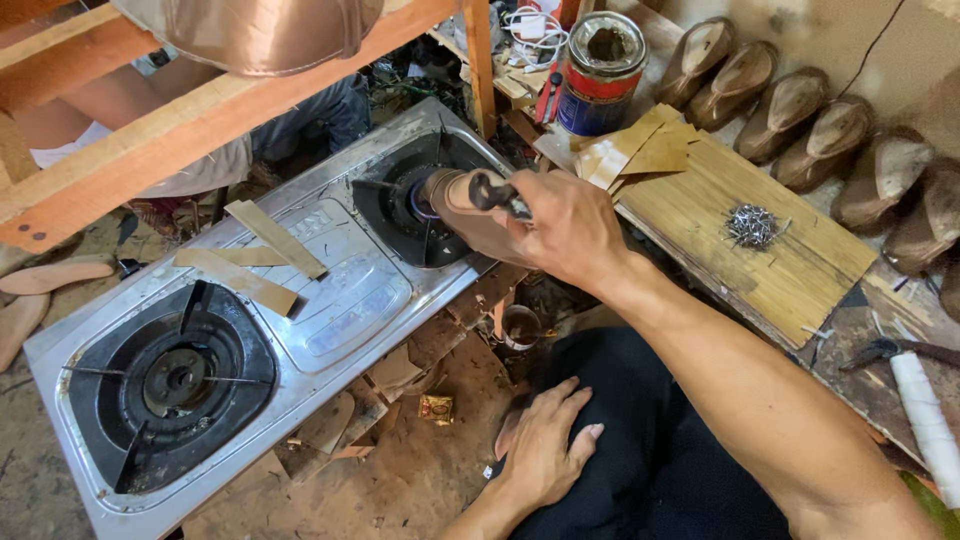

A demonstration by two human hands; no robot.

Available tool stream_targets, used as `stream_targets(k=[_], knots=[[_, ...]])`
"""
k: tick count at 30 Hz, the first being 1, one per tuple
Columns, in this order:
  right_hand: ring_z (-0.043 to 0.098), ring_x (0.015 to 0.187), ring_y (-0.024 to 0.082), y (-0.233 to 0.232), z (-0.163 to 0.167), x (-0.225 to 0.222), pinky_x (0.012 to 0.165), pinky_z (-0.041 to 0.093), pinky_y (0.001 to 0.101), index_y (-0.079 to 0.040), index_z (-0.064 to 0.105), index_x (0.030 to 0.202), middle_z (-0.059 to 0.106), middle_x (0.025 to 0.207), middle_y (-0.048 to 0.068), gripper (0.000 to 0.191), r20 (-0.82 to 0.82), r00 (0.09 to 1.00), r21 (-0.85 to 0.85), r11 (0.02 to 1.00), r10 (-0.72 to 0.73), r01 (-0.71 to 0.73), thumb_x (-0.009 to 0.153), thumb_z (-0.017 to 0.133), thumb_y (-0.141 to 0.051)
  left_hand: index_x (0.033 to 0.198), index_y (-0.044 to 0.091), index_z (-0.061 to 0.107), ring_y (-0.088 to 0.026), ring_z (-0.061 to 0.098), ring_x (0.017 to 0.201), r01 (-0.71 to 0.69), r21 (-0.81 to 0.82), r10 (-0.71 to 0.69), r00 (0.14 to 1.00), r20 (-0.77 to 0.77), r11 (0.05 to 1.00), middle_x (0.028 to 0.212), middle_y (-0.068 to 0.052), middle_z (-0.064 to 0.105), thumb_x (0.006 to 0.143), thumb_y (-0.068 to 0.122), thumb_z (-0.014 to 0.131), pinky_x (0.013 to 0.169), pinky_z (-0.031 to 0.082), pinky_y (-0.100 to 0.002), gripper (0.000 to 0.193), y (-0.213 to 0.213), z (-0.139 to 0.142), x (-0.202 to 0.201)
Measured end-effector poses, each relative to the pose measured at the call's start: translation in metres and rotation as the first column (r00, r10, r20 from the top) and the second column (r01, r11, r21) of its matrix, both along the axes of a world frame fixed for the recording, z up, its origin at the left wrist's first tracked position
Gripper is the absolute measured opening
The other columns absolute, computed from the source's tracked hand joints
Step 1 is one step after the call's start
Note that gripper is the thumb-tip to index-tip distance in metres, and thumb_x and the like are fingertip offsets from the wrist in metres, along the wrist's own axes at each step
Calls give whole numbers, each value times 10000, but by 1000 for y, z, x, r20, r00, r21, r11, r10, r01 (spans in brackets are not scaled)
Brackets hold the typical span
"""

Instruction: The person sits on the floor and uses a hammer to drive nails into the sole of a shoe. They repeatedly reposition the shoe and hammer to secure the sole, occasionally inspecting the work.

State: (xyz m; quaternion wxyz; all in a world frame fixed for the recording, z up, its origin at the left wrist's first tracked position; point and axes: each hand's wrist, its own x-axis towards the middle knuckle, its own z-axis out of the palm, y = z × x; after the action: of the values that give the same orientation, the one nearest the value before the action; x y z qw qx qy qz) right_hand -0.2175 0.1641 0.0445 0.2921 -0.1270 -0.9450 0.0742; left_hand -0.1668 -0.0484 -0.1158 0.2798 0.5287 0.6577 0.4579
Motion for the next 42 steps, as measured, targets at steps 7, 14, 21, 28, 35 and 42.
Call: stream_targets(k=[7, 14, 21, 28, 35, 42], knots=[[691, 866, 339, -11, 1, 17, 736, 547, 440, -62, 644, 1062, 716, 925, 137, 293, -27, 996, 68, 995, 79, -77, 814, 789, -123, 1473, 42, 466, -331, 447, 1444, 69, -51, -45, 927, 373, 996, 1546, -175, 488, 883, 373, 733, 1190, 343, -449, 727, 9, -18, -10], [672, 933, 156, -64, -41, 157, 847, 559, 353, -43, 655, 1190, 706, 1024, 54, 416, -216, 904, -964, 230, -369, -137, 834, 793, -209, 1609, 176, 242, -346, 314, 1533, -213, 370, -300, 297, 906, 904, 1655, -148, 324, 703, 413, 913, 1201, 316, -543, 1152, 11, 23, -90], [716, 768, 156, -123, -116, 303, 636, 594, 313, 78, 669, 1194, 769, 946, 125, 505, 336, 854, -879, -458, -397, 133, 925, 653, -349, 1456, 26, 391, -410, 613, 1238, 64, 373, -377, 68, 924, 926, 1275, -229, 628, 780, 104, 818, 1071, 486, -574, 803, 38, 62, -16], [707, 754, 184, -161, -110, 427, 607, 524, 360, -101, 604, 1418, 761, 975, 104, 511, 440, 842, -897, -104, -313, 430, 929, 663, -234, 1475, 60, 392, -189, 656, 1118, 459, 30, -286, 500, 817, 888, 1254, -122, 674, 708, 54, 837, 1009, 527, -342, 887, 40, 56, 81], [678, 868, 162, -151, -34, 431, 789, 558, 346, -52, 680, 1115, 745, 911, 68, 286, 556, 831, -811, 221, 5, 542, 903, 610, -229, 1533, 101, 353, -166, 671, 1058, 603, -103, -444, 681, 582, 791, 1189, -112, 680, 736, 24, 812, 947, 546, -312, 922, 35, 87, 125], [708, 808, 286, -141, -11, 413, 780, 592, 393, -169, 623, 1375, 678, 949, 141, 394, 806, 592, -590, 126, 29, 797, 990, 560, -222, 1553, 89, 333, -178, 680, 1063, 628, -23, -445, 576, 686, 778, 1208, -101, 645, 739, -38, 737, 956, 582, -357, 918, 41, 73, 136]])
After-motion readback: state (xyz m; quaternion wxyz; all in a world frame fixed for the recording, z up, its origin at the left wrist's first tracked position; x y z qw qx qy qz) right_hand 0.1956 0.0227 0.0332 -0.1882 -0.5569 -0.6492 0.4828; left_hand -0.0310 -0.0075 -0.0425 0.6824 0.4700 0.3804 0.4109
